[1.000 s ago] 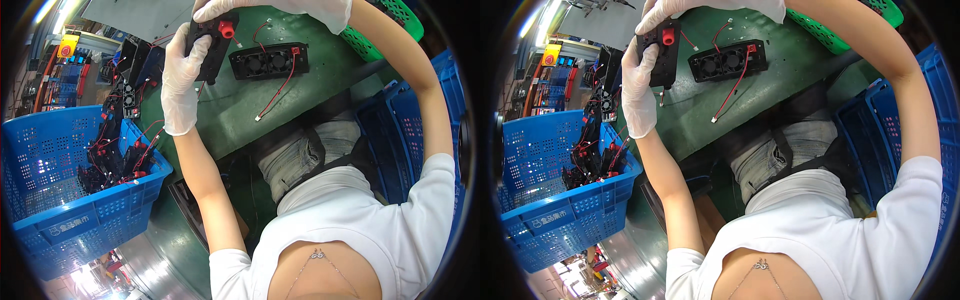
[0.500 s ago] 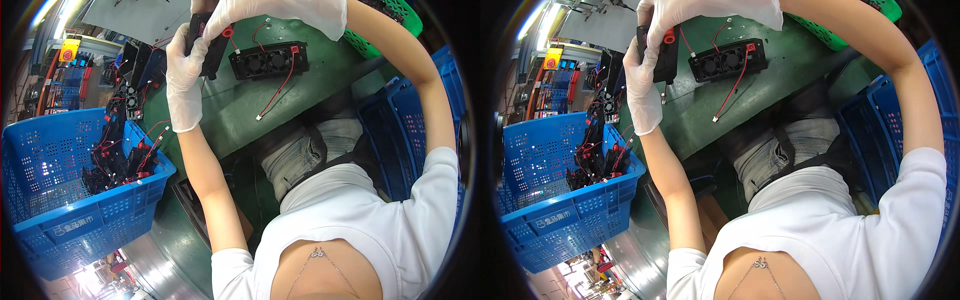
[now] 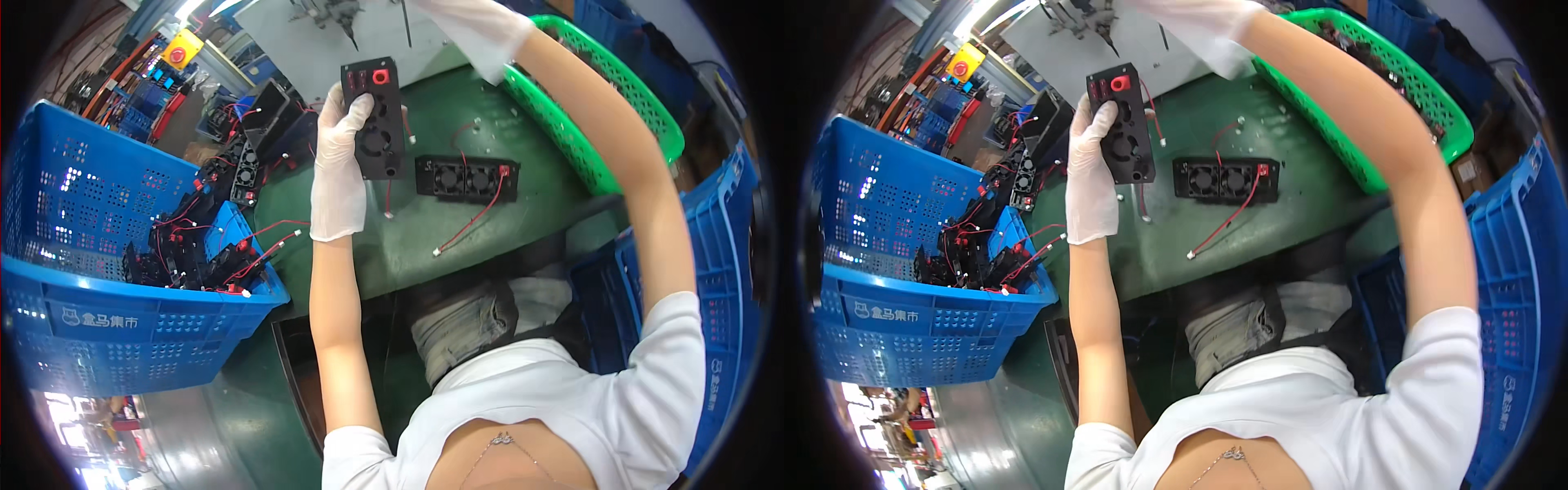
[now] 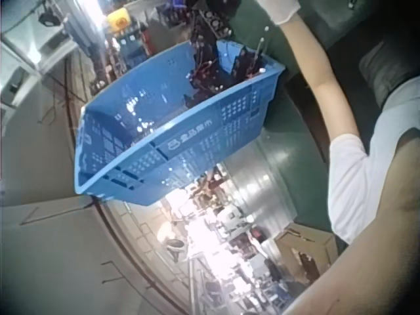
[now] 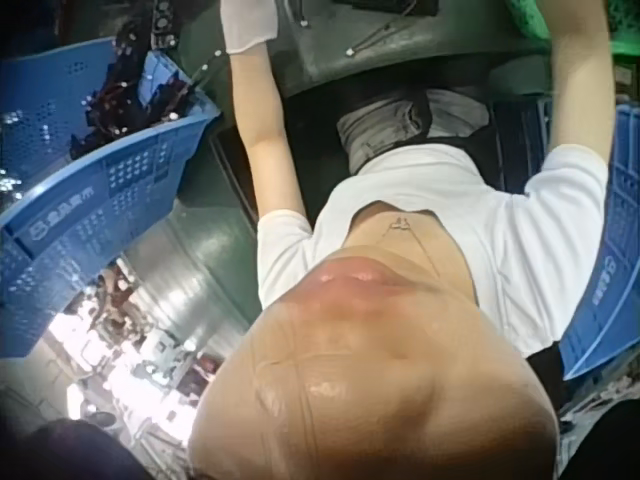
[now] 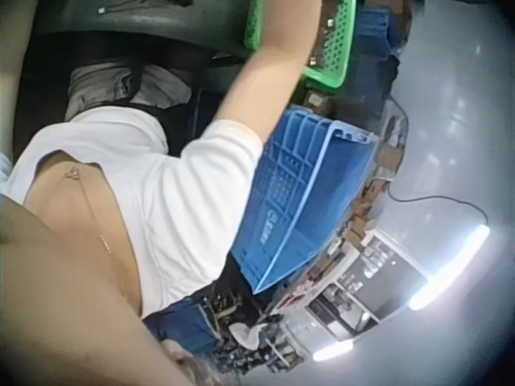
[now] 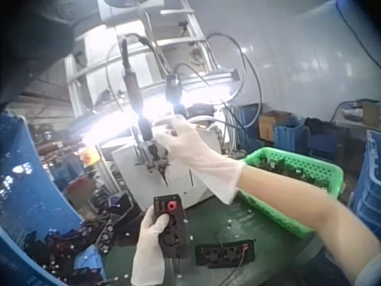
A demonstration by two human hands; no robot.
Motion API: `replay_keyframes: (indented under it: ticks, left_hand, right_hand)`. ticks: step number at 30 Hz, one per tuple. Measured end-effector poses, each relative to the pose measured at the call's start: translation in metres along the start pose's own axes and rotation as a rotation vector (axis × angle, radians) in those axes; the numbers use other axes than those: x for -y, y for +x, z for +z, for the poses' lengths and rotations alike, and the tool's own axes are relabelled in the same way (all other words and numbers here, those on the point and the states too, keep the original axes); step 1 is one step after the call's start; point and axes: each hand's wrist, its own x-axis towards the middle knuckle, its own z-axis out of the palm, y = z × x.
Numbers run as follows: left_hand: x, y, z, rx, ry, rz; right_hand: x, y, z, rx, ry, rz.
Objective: Assembling and fastening electronic cooling fan components into a plastic housing using an electric screwdriver.
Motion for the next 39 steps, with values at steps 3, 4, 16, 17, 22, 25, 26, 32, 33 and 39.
replay_keyframes:
  ticks: [3, 4, 16, 17, 22, 25, 26, 32, 33, 39]
  left_hand:
    - [0.025, 0.022, 0.003, -0.015, -0.121, -0.06]
    - [0.027, 0.021, -0.01, -0.093, -0.148, -0.085]
    - [0.031, 0.013, -0.021, -0.345, 0.045, -0.447]
    - [0.026, 0.015, -0.019, -0.27, 0.035, -0.505]
    - [0.023, 0.013, -0.011, -0.253, -0.004, -0.533]
    - [0.021, 0.009, -0.01, -0.273, -0.016, -0.53]
    - [0.022, 0.011, -0.012, -0.285, 0.005, -0.552]
    - [0.024, 0.013, -0.017, -0.234, 0.04, -0.582]
    - [0.022, 0.014, -0.015, -0.219, 0.025, -0.587]
    - [0.022, 0.011, -0.007, -0.254, 0.019, -0.557]
  right_hand:
    - [-0.03, 0.1, -0.009, -0.406, -0.656, -0.655]
    - [-0.025, 0.109, 0.019, -0.326, -0.38, -0.385]
    - [0.018, 0.067, 0.049, -0.184, 0.472, 0.067]
    - [0.02, 0.059, 0.045, -0.199, 0.451, 0.083]
    - [0.024, 0.036, 0.033, -0.246, 0.39, 0.119]
    - [0.023, 0.028, 0.034, -0.262, 0.38, 0.131]
    - [0.024, 0.027, 0.035, -0.265, 0.38, 0.128]
    - [0.041, 0.008, 0.035, -0.246, 0.418, 0.31]
    - [0.039, 0.008, 0.032, -0.25, 0.415, 0.31]
    - [0.032, 0.011, 0.03, -0.238, 0.443, 0.188]
